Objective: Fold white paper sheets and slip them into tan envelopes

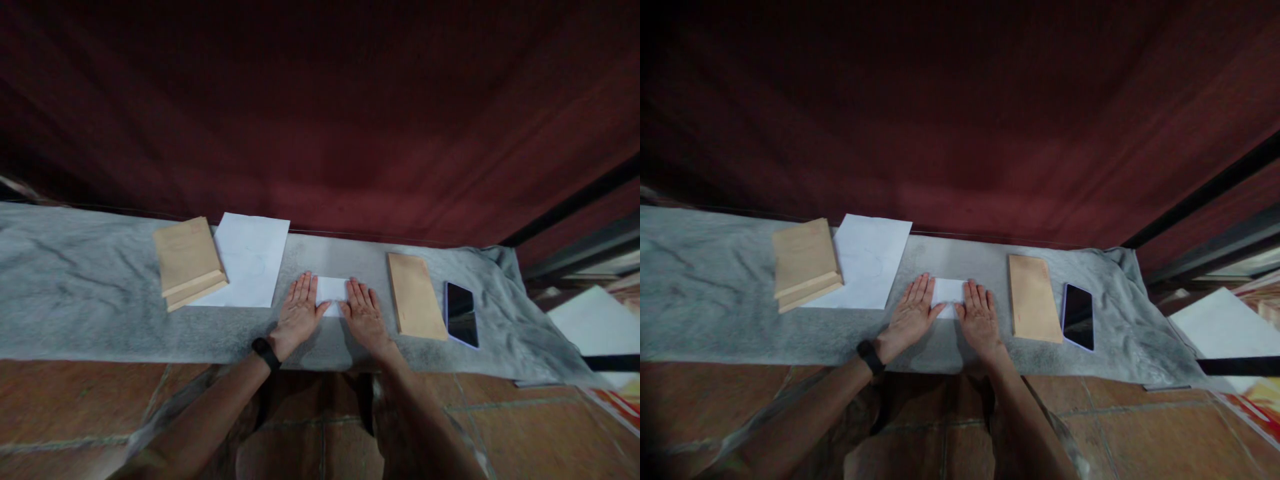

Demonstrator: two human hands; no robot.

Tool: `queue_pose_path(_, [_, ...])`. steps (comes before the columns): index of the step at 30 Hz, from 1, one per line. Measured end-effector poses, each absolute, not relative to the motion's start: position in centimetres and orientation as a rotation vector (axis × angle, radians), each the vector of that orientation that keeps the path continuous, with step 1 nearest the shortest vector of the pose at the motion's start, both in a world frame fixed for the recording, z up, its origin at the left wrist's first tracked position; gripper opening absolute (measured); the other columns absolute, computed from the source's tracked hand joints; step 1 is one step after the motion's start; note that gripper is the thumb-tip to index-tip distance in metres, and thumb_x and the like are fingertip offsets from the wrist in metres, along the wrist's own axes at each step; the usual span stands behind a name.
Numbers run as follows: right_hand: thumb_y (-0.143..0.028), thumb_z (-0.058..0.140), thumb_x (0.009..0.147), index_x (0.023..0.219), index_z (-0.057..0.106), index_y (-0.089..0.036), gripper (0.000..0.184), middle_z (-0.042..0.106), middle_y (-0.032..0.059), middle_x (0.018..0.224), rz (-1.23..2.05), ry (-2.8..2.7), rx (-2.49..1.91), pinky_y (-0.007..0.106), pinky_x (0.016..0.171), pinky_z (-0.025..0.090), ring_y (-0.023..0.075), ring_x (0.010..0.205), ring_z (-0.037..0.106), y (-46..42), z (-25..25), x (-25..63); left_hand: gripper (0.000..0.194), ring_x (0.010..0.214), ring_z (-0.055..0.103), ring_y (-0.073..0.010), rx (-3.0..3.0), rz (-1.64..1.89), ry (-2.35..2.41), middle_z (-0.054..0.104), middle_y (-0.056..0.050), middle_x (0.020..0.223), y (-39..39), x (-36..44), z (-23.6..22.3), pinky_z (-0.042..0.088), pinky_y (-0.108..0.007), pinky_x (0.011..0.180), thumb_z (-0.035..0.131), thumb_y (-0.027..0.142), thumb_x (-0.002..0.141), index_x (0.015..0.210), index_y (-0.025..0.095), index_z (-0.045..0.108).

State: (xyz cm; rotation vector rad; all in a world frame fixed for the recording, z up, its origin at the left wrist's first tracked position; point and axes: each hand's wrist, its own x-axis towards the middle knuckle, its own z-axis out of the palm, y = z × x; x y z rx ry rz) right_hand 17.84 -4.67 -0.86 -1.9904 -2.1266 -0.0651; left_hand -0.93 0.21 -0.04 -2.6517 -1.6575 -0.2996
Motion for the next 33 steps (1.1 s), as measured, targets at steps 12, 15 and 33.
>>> queue_pose_path(12, [-0.038, 0.03, 0.108, 0.158, 0.037, -0.011, 0.057, 0.036, 0.0113, 0.163, -0.094, -2.108, -1.991, 0.05, 0.122, 0.026, 0.0307, 0.151, 0.035, -4.9, -0.9, 18.3, 0.07, 0.152, 0.032, -0.0323, -2.502, -0.376, -1.752, 0.036, -0.023, 0.161, 0.4, -2.4, -0.5, 0.028, -0.048, 0.124, 0.034, 0.048, 0.103, 0.155, 0.001, 0.035])
queue_pose_path(15, [-0.037, 0.033, 0.107, 0.156, 0.041, -0.012, 0.055, 0.039, 0.0111, 0.162, -0.072, -2.088, -1.982, 0.05, 0.122, 0.027, 0.0304, 0.15, 0.037, -4.5, -0.9, 18.6, 0.065, 0.152, 0.032, -0.0322, -2.545, -0.375, -1.728, 0.038, -0.023, 0.16, 1.0, -2.6, 0.0, 0.025, -0.049, 0.125, 0.034, 0.043, 0.103, 0.152, -0.001, 0.04])
queue_pose_path(33, [-0.02, 0.045, 0.098, 0.15, 0.047, -0.013, 0.053, 0.058, 0.0168, 0.147, 0.207, -1.943, -1.853, 0.053, 0.119, 0.034, 0.0272, 0.136, 0.053, -2.0, 0.6, 18.5, 0.012, 0.097, 0.063, -0.0235, -2.88, -0.697, -1.544, 0.067, -0.007, 0.099, 5.1, -1.9, 3.8, 0.051, -0.039, 0.093, 0.06, 0.012, 0.092, 0.092, 0.02, 0.07])
